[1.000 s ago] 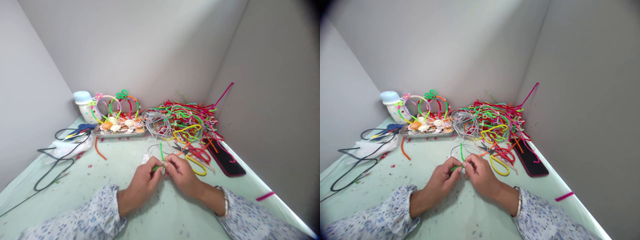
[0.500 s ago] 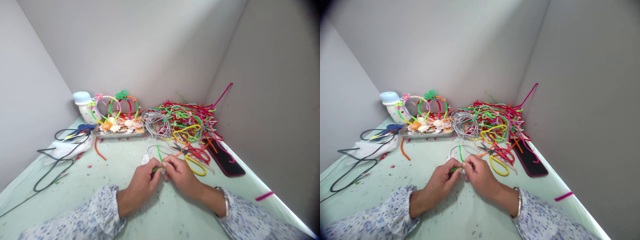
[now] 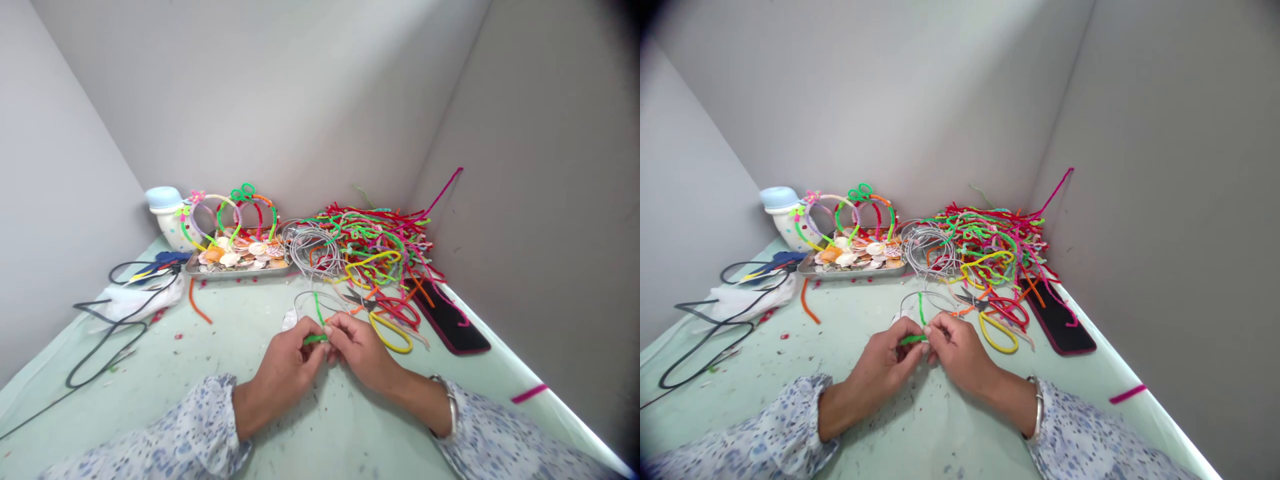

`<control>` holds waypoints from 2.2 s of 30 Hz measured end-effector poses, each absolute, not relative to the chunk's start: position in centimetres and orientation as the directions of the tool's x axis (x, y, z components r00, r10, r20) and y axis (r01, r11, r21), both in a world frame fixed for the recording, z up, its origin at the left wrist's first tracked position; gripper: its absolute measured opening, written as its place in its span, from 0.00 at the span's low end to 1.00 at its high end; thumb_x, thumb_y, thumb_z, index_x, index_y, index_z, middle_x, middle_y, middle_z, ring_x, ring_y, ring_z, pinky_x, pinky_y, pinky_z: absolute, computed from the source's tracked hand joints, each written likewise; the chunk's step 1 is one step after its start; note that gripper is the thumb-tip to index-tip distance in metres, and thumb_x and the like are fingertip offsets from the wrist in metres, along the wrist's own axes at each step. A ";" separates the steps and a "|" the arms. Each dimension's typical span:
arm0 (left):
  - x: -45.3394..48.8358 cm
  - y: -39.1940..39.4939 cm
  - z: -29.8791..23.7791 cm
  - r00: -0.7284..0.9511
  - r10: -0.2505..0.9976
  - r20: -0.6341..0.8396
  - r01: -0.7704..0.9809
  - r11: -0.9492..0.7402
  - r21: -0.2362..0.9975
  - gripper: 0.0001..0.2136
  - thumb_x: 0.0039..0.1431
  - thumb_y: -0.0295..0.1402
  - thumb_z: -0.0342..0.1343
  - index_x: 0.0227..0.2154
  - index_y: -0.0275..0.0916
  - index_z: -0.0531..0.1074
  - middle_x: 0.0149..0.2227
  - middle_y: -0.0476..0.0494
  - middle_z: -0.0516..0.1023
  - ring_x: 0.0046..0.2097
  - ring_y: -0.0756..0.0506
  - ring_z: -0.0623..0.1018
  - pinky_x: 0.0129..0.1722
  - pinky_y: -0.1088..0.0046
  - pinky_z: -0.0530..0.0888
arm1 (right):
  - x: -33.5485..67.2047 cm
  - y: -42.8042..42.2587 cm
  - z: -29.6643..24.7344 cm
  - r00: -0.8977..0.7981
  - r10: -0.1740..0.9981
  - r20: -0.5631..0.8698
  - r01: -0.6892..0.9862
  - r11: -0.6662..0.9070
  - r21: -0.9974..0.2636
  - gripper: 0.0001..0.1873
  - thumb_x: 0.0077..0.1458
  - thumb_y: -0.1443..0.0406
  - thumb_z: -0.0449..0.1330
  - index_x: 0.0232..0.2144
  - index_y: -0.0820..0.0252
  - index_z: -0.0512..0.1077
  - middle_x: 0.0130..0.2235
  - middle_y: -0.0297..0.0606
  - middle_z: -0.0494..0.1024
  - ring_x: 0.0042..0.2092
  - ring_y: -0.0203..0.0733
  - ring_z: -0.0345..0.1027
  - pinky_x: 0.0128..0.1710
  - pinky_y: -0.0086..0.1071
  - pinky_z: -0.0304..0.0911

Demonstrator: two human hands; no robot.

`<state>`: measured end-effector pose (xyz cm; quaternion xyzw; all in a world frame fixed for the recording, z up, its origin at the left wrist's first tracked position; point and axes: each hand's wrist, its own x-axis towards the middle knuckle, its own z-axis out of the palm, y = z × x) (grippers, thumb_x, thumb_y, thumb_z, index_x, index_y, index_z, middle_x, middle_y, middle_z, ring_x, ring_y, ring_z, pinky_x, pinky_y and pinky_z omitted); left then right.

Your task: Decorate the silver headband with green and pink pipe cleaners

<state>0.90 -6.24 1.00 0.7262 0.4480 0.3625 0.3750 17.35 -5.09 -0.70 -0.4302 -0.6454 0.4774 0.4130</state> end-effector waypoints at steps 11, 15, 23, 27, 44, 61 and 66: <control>0.5 -5.7 0.7 0.204 0.972 0.118 0.308 -0.178 0.935 0.06 0.61 0.37 0.51 0.34 0.39 0.65 0.24 0.54 0.69 0.24 0.51 0.68 0.23 0.78 0.62 | 17.2 -5.6 -0.4 -0.236 0.939 0.249 0.157 0.289 -0.944 0.07 0.61 0.62 0.55 0.40 0.56 0.63 0.35 0.33 0.72 0.27 0.33 0.70 0.26 0.27 0.65; 0.4 -5.9 0.9 0.230 0.964 0.136 0.274 -0.198 0.941 0.07 0.63 0.36 0.48 0.35 0.39 0.66 0.23 0.54 0.68 0.25 0.51 0.69 0.25 0.77 0.63 | 17.2 -5.4 -0.6 -0.232 0.927 0.295 0.227 0.347 -0.910 0.04 0.60 0.65 0.55 0.39 0.56 0.64 0.29 0.30 0.70 0.26 0.34 0.69 0.26 0.27 0.65; 0.6 -5.8 0.3 0.200 0.973 0.116 0.286 -0.171 0.943 0.10 0.65 0.39 0.44 0.35 0.39 0.66 0.23 0.53 0.70 0.22 0.51 0.67 0.24 0.77 0.63 | 17.3 -5.0 -1.1 -0.234 0.887 0.399 0.270 0.453 -0.850 0.04 0.60 0.67 0.55 0.38 0.54 0.68 0.36 0.33 0.69 0.28 0.32 0.67 0.29 0.27 0.65; 0.6 -5.9 0.3 0.220 0.969 0.109 0.293 -0.172 0.940 0.11 0.65 0.40 0.44 0.35 0.39 0.66 0.23 0.54 0.69 0.22 0.51 0.68 0.23 0.77 0.64 | 17.3 -5.1 -0.9 -0.240 0.882 0.406 0.299 0.465 -0.833 0.05 0.60 0.68 0.55 0.37 0.54 0.70 0.36 0.33 0.70 0.30 0.33 0.67 0.30 0.28 0.64; 0.6 -5.9 0.3 0.214 0.969 0.125 0.304 -0.187 0.934 0.11 0.65 0.40 0.45 0.33 0.39 0.66 0.22 0.54 0.68 0.22 0.51 0.67 0.24 0.77 0.64 | 17.3 -5.1 -0.4 -0.185 0.852 0.490 0.374 0.522 -0.767 0.07 0.57 0.70 0.58 0.37 0.54 0.73 0.35 0.32 0.72 0.32 0.34 0.65 0.31 0.27 0.61; 0.6 -6.0 0.4 0.216 0.962 0.166 0.323 -0.231 0.918 0.08 0.64 0.37 0.46 0.33 0.39 0.66 0.23 0.53 0.69 0.23 0.51 0.68 0.24 0.77 0.64 | 17.3 -5.4 0.0 -0.182 0.856 0.484 0.428 0.512 -0.745 0.07 0.58 0.70 0.58 0.37 0.55 0.74 0.35 0.33 0.73 0.31 0.34 0.67 0.31 0.27 0.63; 0.6 -6.0 0.6 0.223 0.955 0.193 0.341 -0.262 0.903 0.07 0.64 0.35 0.46 0.36 0.39 0.67 0.24 0.53 0.70 0.24 0.50 0.69 0.26 0.76 0.65 | 17.3 -5.4 0.1 -0.193 0.867 0.459 0.432 0.495 -0.754 0.06 0.59 0.69 0.57 0.37 0.56 0.73 0.35 0.34 0.73 0.33 0.35 0.69 0.32 0.28 0.64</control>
